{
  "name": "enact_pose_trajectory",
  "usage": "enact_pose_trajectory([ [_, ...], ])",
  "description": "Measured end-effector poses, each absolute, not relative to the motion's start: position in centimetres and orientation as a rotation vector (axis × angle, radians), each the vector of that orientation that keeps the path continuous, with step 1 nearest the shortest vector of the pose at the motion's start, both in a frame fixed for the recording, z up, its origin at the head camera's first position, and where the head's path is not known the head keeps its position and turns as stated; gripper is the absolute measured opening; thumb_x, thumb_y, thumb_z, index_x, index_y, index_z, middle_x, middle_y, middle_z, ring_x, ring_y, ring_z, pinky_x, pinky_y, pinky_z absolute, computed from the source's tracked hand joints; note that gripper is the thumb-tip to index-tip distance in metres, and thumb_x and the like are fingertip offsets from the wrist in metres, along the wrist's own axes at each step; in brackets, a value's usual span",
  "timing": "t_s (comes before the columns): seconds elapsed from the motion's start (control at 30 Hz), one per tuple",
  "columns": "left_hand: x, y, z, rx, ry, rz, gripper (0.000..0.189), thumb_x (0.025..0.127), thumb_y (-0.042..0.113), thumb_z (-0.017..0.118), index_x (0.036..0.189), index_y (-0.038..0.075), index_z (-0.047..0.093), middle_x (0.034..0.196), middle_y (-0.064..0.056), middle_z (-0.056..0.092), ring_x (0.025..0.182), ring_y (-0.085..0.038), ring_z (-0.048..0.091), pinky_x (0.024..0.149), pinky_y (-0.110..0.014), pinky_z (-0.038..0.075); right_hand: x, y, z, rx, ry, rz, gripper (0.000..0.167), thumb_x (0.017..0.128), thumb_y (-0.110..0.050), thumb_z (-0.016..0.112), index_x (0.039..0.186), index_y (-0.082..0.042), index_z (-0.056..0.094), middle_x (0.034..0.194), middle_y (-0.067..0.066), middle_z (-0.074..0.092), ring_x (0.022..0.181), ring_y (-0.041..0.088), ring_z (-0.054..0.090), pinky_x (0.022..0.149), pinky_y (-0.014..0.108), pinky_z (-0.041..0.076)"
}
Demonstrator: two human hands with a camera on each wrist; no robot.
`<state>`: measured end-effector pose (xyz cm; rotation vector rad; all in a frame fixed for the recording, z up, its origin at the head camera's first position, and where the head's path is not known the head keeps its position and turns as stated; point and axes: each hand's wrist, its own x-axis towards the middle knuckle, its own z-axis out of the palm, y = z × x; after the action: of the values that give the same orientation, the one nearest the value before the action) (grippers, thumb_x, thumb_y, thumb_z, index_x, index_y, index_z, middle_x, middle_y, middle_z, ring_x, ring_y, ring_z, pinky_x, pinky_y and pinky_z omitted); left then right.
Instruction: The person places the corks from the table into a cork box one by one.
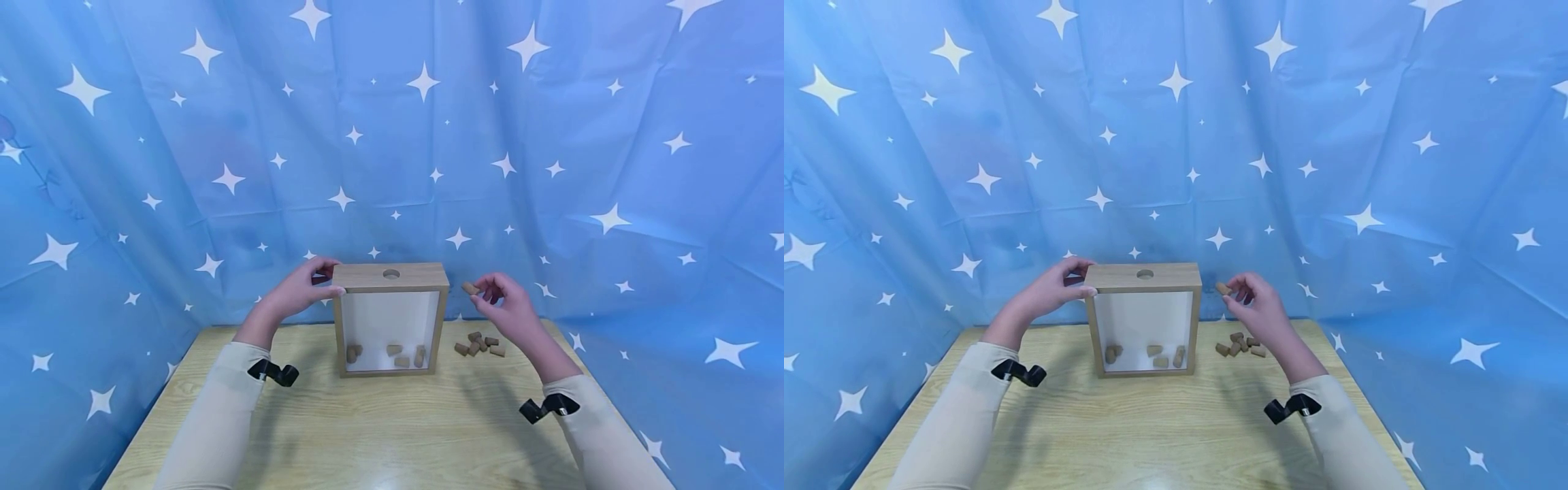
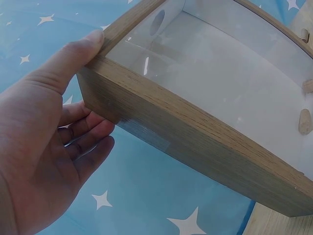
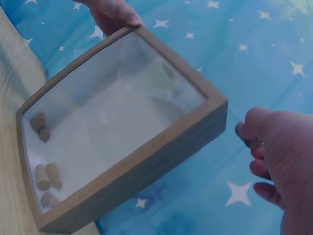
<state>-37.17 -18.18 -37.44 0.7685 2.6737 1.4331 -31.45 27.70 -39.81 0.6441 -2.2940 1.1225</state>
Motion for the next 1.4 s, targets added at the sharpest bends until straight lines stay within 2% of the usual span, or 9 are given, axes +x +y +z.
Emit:
enact_pose_trajectory([
  [0.23, -37.1, -18.2, -37.5, 0.75, 2.684, 1.422, 0.078, 0.099, 0.046, 0.086, 0.16, 0.01, 0.052, 0.153, -0.016, 0.054, 0.147, -0.04, 0.05, 0.119, -0.06, 0.047, -31.5, 26.2, -38.1, 0.661, -2.268, 1.109, 0.017, 0.101, -0.004, 0.08, 0.117, -0.007, 0.075, 0.102, 0.006, 0.068, 0.086, 0.018, 0.062, 0.077, 0.022, 0.053],
  [0.43, -36.9, -18.2, -37.5, 0.749, 2.685, 1.423, 0.079, 0.098, 0.047, 0.086, 0.16, 0.01, 0.052, 0.152, -0.017, 0.055, 0.146, -0.04, 0.051, 0.119, -0.06, 0.046, -31.7, 24.8, -36.9, 0.717, -2.243, 1.103, 0.02, 0.099, 0.001, 0.081, 0.117, -0.006, 0.077, 0.098, 0.005, 0.068, 0.085, 0.019, 0.062, 0.076, 0.021, 0.053],
  [0.6, -36.9, -18.1, -37.6, 0.759, 2.697, 1.41, 0.079, 0.098, 0.047, 0.086, 0.16, 0.01, 0.052, 0.152, -0.017, 0.055, 0.146, -0.04, 0.051, 0.119, -0.06, 0.047, -32.0, 23.9, -36.1, 0.736, -2.25, 1.095, 0.02, 0.098, 0.003, 0.081, 0.115, -0.006, 0.078, 0.096, 0.003, 0.067, 0.086, 0.018, 0.062, 0.078, 0.024, 0.055],
  [0.87, -36.9, -18.1, -37.5, 0.758, 2.697, 1.418, 0.079, 0.098, 0.047, 0.086, 0.159, 0.011, 0.052, 0.152, -0.017, 0.055, 0.145, -0.04, 0.052, 0.116, -0.061, 0.049, -32.5, 22.5, -35.1, 0.783, -2.238, 1.067, 0.019, 0.101, -0.003, 0.08, 0.117, -0.011, 0.081, 0.096, 0.0, 0.069, 0.085, 0.018, 0.062, 0.076, 0.026, 0.053],
  [1.07, -36.9, -18.1, -37.5, 0.758, 2.694, 1.417, 0.079, 0.097, 0.048, 0.086, 0.159, 0.012, 0.053, 0.151, -0.016, 0.056, 0.144, -0.04, 0.052, 0.115, -0.06, 0.05, -32.8, 21.4, -34.5, 0.802, -2.267, 1.068, 0.021, 0.1, -0.002, 0.081, 0.119, -0.01, 0.081, 0.099, 0.001, 0.07, 0.085, 0.018, 0.063, 0.075, 0.028, 0.054],
  [1.3, -36.9, -18.1, -37.4, 0.746, 2.702, 1.409, 0.075, 0.099, 0.043, 0.086, 0.159, 0.011, 0.052, 0.152, -0.017, 0.055, 0.145, -0.041, 0.052, 0.115, -0.061, 0.049, -33.1, 20.2, -33.8, 0.811, -2.341, 1.073, 0.024, 0.101, -0.005, 0.079, 0.124, -0.008, 0.08, 0.101, 0.002, 0.071, 0.087, 0.019, 0.064, 0.076, 0.038, 0.058],
  [1.4, -36.8, -18.0, -37.4, 0.745, 2.7, 1.41, 0.076, 0.099, 0.043, 0.086, 0.159, 0.011, 0.053, 0.151, -0.016, 0.055, 0.145, -0.04, 0.052, 0.115, -0.06, 0.05, -33.4, 19.7, -33.6, 0.836, -2.352, 1.065, 0.024, 0.101, -0.005, 0.079, 0.125, -0.007, 0.08, 0.101, 0.003, 0.07, 0.087, 0.02, 0.065, 0.075, 0.035, 0.058],
])
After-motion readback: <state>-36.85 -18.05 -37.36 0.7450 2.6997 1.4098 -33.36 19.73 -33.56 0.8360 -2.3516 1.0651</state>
